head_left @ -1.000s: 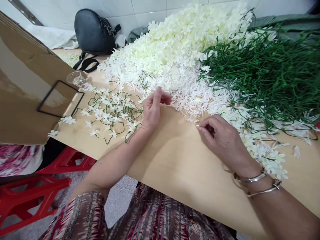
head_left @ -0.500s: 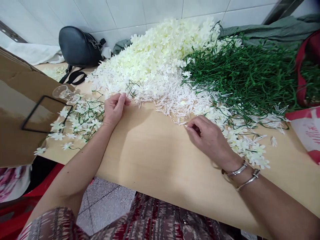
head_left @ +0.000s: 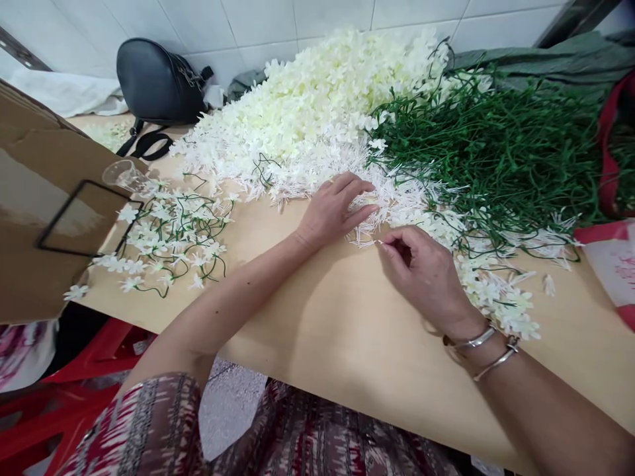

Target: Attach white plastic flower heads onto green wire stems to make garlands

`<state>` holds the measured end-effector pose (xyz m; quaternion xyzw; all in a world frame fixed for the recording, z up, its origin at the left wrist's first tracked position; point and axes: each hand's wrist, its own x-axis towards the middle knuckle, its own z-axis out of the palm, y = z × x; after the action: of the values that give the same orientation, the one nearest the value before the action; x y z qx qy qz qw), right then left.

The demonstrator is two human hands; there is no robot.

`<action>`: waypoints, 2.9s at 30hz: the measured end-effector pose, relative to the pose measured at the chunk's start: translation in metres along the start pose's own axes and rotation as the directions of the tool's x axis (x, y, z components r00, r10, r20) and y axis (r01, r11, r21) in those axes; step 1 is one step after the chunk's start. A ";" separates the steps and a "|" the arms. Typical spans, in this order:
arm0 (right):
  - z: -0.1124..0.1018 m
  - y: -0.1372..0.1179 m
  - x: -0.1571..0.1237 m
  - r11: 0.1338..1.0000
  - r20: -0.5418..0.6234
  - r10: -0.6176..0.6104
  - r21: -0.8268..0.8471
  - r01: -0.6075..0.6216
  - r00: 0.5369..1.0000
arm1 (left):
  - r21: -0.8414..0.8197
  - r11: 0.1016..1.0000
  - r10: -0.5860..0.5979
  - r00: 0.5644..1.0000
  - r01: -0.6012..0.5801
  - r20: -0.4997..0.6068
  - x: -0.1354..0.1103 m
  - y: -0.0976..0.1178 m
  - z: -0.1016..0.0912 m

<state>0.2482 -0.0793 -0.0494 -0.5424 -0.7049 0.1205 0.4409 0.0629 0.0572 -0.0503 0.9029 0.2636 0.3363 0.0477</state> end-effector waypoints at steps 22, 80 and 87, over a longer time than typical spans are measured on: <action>-0.006 0.004 0.005 0.937 -0.193 0.254 0.294 -0.191 0.948 | -0.845 0.349 -0.566 0.810 0.404 0.154 0.006 0.033 -0.011; -0.016 -0.011 0.008 0.903 -0.175 0.335 0.341 -0.261 0.926 | -0.874 0.058 -0.239 0.857 0.482 0.456 0.005 0.058 -0.009; -0.012 -0.008 0.012 0.904 -0.233 0.232 0.409 -0.121 0.944 | -0.874 0.155 -0.236 0.876 0.460 0.420 0.005 0.056 -0.009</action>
<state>0.2518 -0.0757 -0.0314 -0.5175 -0.5457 0.2210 0.6209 0.0854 0.0109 -0.0259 0.6221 0.1984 0.3196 0.6866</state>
